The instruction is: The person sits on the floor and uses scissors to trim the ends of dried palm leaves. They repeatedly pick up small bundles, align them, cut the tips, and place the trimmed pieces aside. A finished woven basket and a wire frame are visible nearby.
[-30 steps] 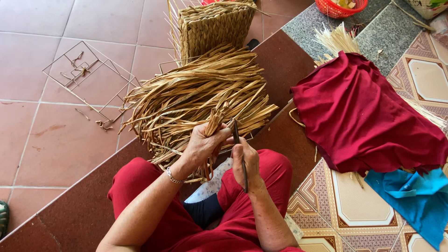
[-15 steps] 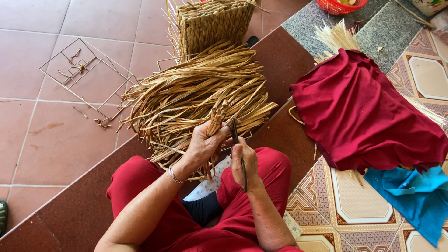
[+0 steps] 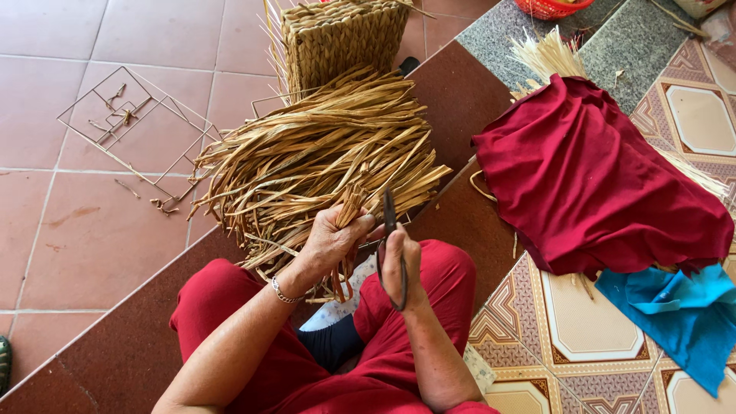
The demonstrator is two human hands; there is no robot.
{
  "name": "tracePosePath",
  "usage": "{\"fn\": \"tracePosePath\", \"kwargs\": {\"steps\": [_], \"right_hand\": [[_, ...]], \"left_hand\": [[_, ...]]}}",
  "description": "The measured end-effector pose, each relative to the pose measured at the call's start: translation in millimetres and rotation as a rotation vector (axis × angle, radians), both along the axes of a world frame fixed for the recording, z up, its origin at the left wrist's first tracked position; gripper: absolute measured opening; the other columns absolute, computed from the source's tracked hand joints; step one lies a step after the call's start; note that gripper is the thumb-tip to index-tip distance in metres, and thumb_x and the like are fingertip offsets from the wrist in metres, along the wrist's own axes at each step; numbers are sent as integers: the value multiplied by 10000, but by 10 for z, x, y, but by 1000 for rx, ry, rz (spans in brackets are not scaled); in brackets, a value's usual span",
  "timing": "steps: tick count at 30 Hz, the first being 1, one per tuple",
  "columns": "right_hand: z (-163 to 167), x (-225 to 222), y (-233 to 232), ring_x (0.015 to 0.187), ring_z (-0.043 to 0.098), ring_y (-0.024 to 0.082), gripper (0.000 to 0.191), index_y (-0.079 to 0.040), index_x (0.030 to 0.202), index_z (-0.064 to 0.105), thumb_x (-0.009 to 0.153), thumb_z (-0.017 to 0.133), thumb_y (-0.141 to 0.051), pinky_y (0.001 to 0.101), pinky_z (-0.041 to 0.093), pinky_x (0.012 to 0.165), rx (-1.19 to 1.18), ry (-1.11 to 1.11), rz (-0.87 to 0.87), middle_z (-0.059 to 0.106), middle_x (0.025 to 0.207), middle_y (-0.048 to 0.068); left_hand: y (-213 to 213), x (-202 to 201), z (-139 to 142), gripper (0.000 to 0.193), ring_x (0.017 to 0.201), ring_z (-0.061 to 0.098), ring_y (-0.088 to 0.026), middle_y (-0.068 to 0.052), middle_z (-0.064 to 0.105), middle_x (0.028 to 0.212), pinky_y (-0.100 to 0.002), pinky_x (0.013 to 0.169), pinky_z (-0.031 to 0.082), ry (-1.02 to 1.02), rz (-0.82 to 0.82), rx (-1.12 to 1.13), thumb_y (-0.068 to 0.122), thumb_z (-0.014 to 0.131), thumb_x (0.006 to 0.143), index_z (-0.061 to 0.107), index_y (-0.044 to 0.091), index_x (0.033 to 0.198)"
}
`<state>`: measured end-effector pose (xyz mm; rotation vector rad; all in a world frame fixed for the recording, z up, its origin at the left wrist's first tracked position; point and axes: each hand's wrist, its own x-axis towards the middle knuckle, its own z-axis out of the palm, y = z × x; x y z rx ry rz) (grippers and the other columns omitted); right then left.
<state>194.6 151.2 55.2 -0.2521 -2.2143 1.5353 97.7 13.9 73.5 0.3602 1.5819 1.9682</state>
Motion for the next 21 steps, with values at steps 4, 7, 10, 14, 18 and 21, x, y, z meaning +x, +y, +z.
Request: {"fn": "tracePosePath", "kwargs": {"steps": [4, 7, 10, 14, 18, 21], "right_hand": [[-169, -127, 319, 494, 400, 39, 604, -26, 1058, 661, 1086, 368, -554, 248, 309, 411, -485, -80, -94, 464, 639, -52], [-228, -390, 639, 512, 477, 73, 436, -36, 1074, 658, 973, 657, -460, 273, 395, 422, -474, -44, -272, 541, 658, -37], [-241, -599, 745, 541, 537, 93, 350, -4, 928, 706, 884, 776, -344, 290, 416, 467, -229, -55, -352, 612, 688, -4], [-196, -920, 722, 542, 640, 143, 276, -90, 778, 728, 883, 747, -345, 337, 507, 554, 190, -364, -389, 690, 629, 35], [-146, -1264, 742, 540, 629, 213, 343, -102, 738, 668, 897, 759, -392, 404, 502, 540, 453, -458, -354, 662, 623, 46], [-137, -1349, 770, 549, 623, 201, 279, -98, 734, 673, 863, 765, -329, 387, 500, 524, 501, -396, -368, 658, 624, 59]], "left_hand": [[-70, -52, 27, 164, 706, 647, -89, 7, 684, 773, -258, 612, 537, 112, 23, 74, 212, 658, 1024, 693, 62, 966], [-185, -146, 83, 176, 763, 690, -100, -5, 741, 854, -284, 629, 557, 105, 77, 143, 252, 605, 1029, 675, 90, 1018], [-259, -231, 99, 189, 729, 681, -106, -23, 737, 832, -273, 619, 540, 120, 150, 166, 275, 584, 1044, 662, 109, 1085], [-235, -236, 17, 191, 565, 624, -122, -32, 665, 685, -266, 493, 487, -29, 113, 135, 290, 565, 1055, 644, 118, 1083], [-181, -219, -70, 224, 571, 540, -64, 26, 606, 714, -225, 488, 443, 147, 101, 40, 270, 625, 1016, 656, 112, 1172], [-188, -234, -88, 279, 651, 542, -50, 37, 611, 796, -220, 539, 452, 249, 70, 0, 210, 720, 981, 668, 49, 1203]]}}
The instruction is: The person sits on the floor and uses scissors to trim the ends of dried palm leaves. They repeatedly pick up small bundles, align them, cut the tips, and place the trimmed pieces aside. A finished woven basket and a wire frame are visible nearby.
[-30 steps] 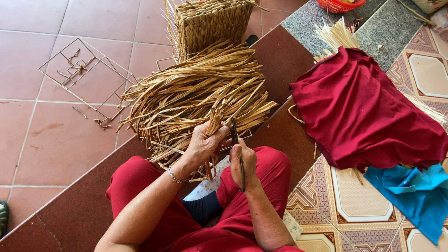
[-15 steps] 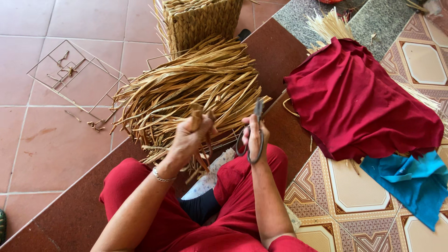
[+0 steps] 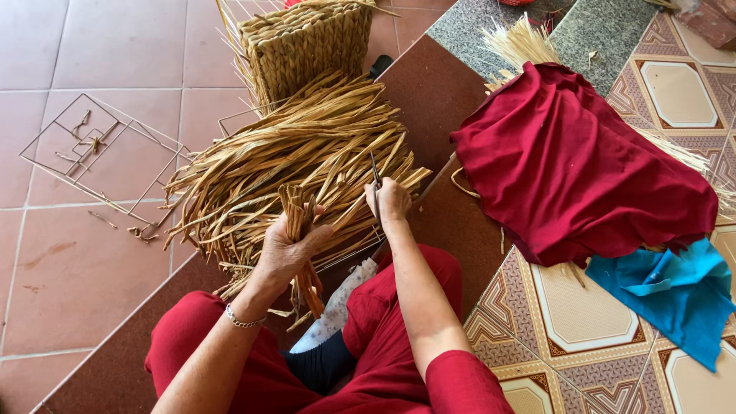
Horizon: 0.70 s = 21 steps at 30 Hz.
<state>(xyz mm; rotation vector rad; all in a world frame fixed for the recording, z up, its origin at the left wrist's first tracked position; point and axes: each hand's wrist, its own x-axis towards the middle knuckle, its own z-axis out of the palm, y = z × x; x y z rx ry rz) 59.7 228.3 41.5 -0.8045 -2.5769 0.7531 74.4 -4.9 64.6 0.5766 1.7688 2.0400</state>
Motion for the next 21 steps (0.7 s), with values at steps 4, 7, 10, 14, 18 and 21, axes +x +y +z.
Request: {"fn": "tracePosePath", "kwargs": {"steps": [4, 7, 10, 14, 18, 21], "right_hand": [[-77, 136, -30, 507, 609, 156, 275, -54, 743, 663, 931, 670, -256, 329, 492, 509, -236, 82, -11, 660, 619, 39], [-83, 437, -202, 528, 570, 110, 199, -42, 796, 702, 892, 705, -216, 284, 451, 505, -432, 373, 70, 636, 608, 26], [-59, 760, -468, 568, 532, 75, 140, -27, 843, 699, 900, 734, -151, 291, 437, 516, -543, 441, 187, 604, 642, 16], [-44, 1060, -798, 564, 562, 55, 67, -28, 909, 689, 917, 708, -92, 269, 460, 501, -514, 450, 425, 636, 669, -1], [-61, 1217, -1000, 649, 612, 70, 60, -16, 940, 676, 912, 709, -57, 267, 496, 574, -387, 559, 572, 646, 744, 31], [-95, 1242, -1048, 600, 584, 74, 65, -9, 913, 670, 902, 718, -52, 272, 477, 541, -484, 511, 550, 628, 685, 31]], "left_hand": [[-13, -57, 2, 250, 585, 513, -44, 30, 600, 730, -221, 494, 415, -121, 4, -6, 221, 673, 1015, 707, 29, 1170], [14, -145, -35, 249, 546, 477, -39, 33, 653, 763, -220, 465, 375, -177, 43, -31, 231, 633, 1027, 734, 24, 1123], [105, -241, -142, 249, 540, 509, -53, 13, 621, 715, -233, 462, 398, -228, 71, -57, 236, 640, 1010, 737, 54, 1150], [239, -274, -307, 309, 806, 614, -53, -10, 695, 903, -250, 671, 532, 214, 180, -48, 285, 640, 1063, 706, 15, 1198], [176, -246, -252, 396, 798, 606, -158, -94, 642, 942, -338, 644, 504, -332, 19, -63, 367, 553, 1111, 631, -9, 1210], [60, -220, -60, 447, 873, 739, -202, -117, 736, 1060, -339, 722, 590, -550, -74, 120, 353, 513, 1007, 552, 95, 1370]]}}
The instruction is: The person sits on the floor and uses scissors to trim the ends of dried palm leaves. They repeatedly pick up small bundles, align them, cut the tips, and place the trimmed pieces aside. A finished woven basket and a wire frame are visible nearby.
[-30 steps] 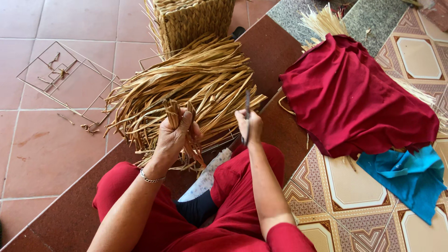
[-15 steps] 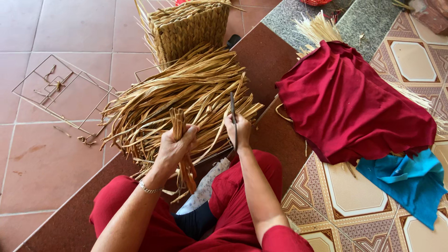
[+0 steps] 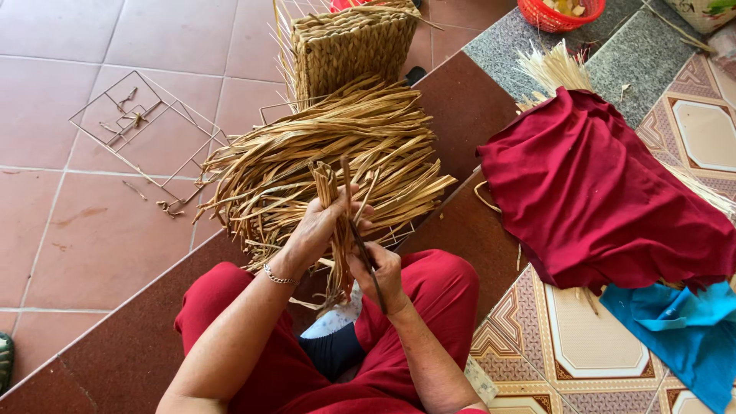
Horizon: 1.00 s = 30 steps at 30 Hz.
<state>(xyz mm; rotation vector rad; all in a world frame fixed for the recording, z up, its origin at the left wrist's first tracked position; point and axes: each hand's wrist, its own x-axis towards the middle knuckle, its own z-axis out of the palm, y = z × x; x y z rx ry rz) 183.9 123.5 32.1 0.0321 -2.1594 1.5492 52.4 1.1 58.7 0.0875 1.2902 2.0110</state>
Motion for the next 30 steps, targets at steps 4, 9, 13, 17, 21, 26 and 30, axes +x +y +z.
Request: {"fn": "tracePosePath", "kwargs": {"steps": [4, 9, 13, 17, 21, 26, 30], "right_hand": [[-56, 27, -15, 545, 547, 71, 89, -10, 857, 656, 891, 730, -46, 268, 462, 515, -70, -113, -23, 605, 618, 15], [-90, 59, -45, 545, 576, 62, 105, -13, 843, 617, 895, 705, -37, 245, 473, 508, -245, -200, 63, 614, 617, -1], [-78, 71, -86, 554, 543, 65, 100, -2, 838, 628, 890, 712, -18, 241, 462, 516, -149, -164, 66, 600, 624, 11], [-32, 90, -39, 605, 589, 64, 102, 15, 887, 650, 933, 704, -58, 233, 483, 557, -275, -181, 167, 658, 705, 15], [35, 108, 119, 736, 607, 51, 228, 29, 1035, 703, 987, 697, -193, 222, 504, 654, -173, -133, 116, 689, 825, 21], [120, 85, 297, 716, 583, 56, 492, 24, 1095, 689, 1006, 650, -458, 215, 483, 625, -51, -160, 219, 641, 825, 6], [181, -14, 394, 634, 526, 57, 637, 1, 1173, 676, 1020, 483, -586, 220, 440, 543, -129, -233, 194, 559, 770, -16]], "left_hand": [[-36, 59, 189, 484, 961, 719, -172, -124, 727, 1121, -312, 829, 598, 141, 51, 141, 320, 547, 1045, 539, 37, 1438], [-3, 71, 116, 399, 921, 722, -165, -88, 726, 1040, -303, 812, 575, 259, 127, 139, 252, 609, 1046, 616, -9, 1348], [51, 68, -15, 247, 865, 713, -150, -71, 730, 976, -288, 800, 593, 260, 139, 200, 197, 643, 1040, 628, 1, 1191], [51, 73, -47, 189, 734, 623, -118, -47, 675, 856, -256, 663, 520, 337, 134, 163, 190, 643, 1085, 623, 9, 1133], [52, 73, -1, 217, 756, 636, -81, -8, 686, 859, -243, 690, 544, 322, 168, 78, 177, 645, 1013, 648, 25, 1168], [28, 54, 50, 181, 740, 630, -70, 7, 685, 851, -227, 673, 535, 338, 231, 72, 166, 669, 1020, 702, 2, 1088], [-9, 39, 21, 135, 653, 586, -50, 31, 654, 781, -211, 586, 489, 296, 267, 13, 127, 701, 976, 714, 22, 1059]]}}
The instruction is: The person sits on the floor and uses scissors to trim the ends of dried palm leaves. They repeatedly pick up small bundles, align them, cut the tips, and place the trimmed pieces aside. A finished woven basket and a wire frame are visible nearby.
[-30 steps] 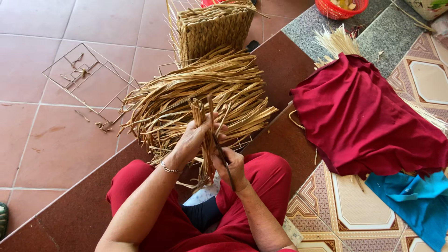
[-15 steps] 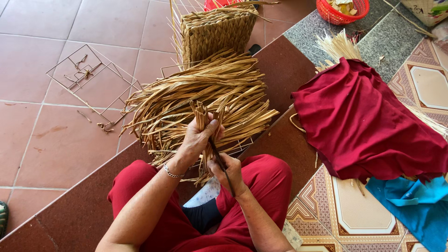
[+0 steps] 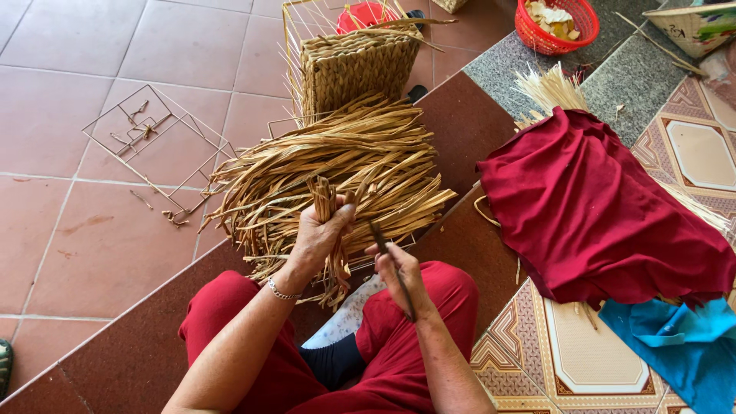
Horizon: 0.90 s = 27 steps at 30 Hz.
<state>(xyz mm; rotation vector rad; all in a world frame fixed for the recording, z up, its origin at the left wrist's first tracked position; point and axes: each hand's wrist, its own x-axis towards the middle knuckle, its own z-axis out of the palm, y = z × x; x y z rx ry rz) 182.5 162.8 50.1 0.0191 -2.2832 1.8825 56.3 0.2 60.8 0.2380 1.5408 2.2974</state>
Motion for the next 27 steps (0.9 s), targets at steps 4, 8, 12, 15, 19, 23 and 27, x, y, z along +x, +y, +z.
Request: {"fn": "tracePosePath", "kwargs": {"steps": [4, 8, 12, 15, 19, 23, 27], "right_hand": [[56, -100, 63, 669, 505, 57, 668, 8, 1240, 652, 1076, 402, -589, 228, 429, 581, -3, -3, -72, 549, 801, -14], [134, -120, 15, 621, 507, 57, 652, -10, 1207, 673, 1053, 391, -578, 232, 433, 549, 26, -54, -107, 543, 746, -24], [244, -157, -47, 595, 512, 65, 601, -25, 1153, 689, 1075, 384, -537, 248, 438, 545, 131, 12, -174, 535, 672, -19], [297, -117, -89, 597, 512, 71, 571, -30, 1128, 689, 1099, 375, -506, 262, 432, 550, 153, 36, -199, 529, 653, -13], [333, -95, -127, 564, 493, 81, 531, -34, 1092, 688, 1090, 374, -462, 276, 414, 528, 175, 13, -235, 510, 615, 6], [388, -18, -226, 577, 502, 115, 512, -29, 1078, 674, 1120, 368, -439, 311, 418, 560, 274, 56, -287, 489, 618, 25], [432, -28, -238, 587, 530, 130, 521, -33, 1088, 656, 1122, 351, -453, 338, 439, 567, 314, 122, -255, 496, 635, 25]], "left_hand": [[86, 62, -77, 134, 620, 550, -31, 43, 621, 733, -205, 547, 456, -2, -33, 56, 72, 736, 938, 708, 28, 1062], [126, 114, -98, 111, 628, 514, -18, 53, 598, 734, -201, 531, 412, 58, -41, -32, 52, 755, 946, 733, 9, 1047], [121, 134, -46, 115, 741, 669, -39, 34, 707, 826, -231, 686, 595, 26, -101, 39, 67, 711, 941, 722, 9, 1040], [122, 181, -9, 117, 695, 599, -38, 27, 661, 796, -215, 598, 510, 53, -67, -47, 76, 745, 951, 734, 3, 1042], [167, 214, 38, 124, 768, 692, -78, 20, 687, 832, -254, 690, 611, -112, -121, 72, 103, 723, 928, 699, 15, 1012], [180, 292, 101, 137, 766, 677, -82, 18, 696, 836, -239, 674, 587, -114, -159, 64, 126, 706, 966, 702, 8, 1034], [181, 253, 133, 103, 748, 663, -77, 25, 672, 814, -245, 649, 578, -55, -144, 31, 120, 676, 982, 666, 19, 999]]}}
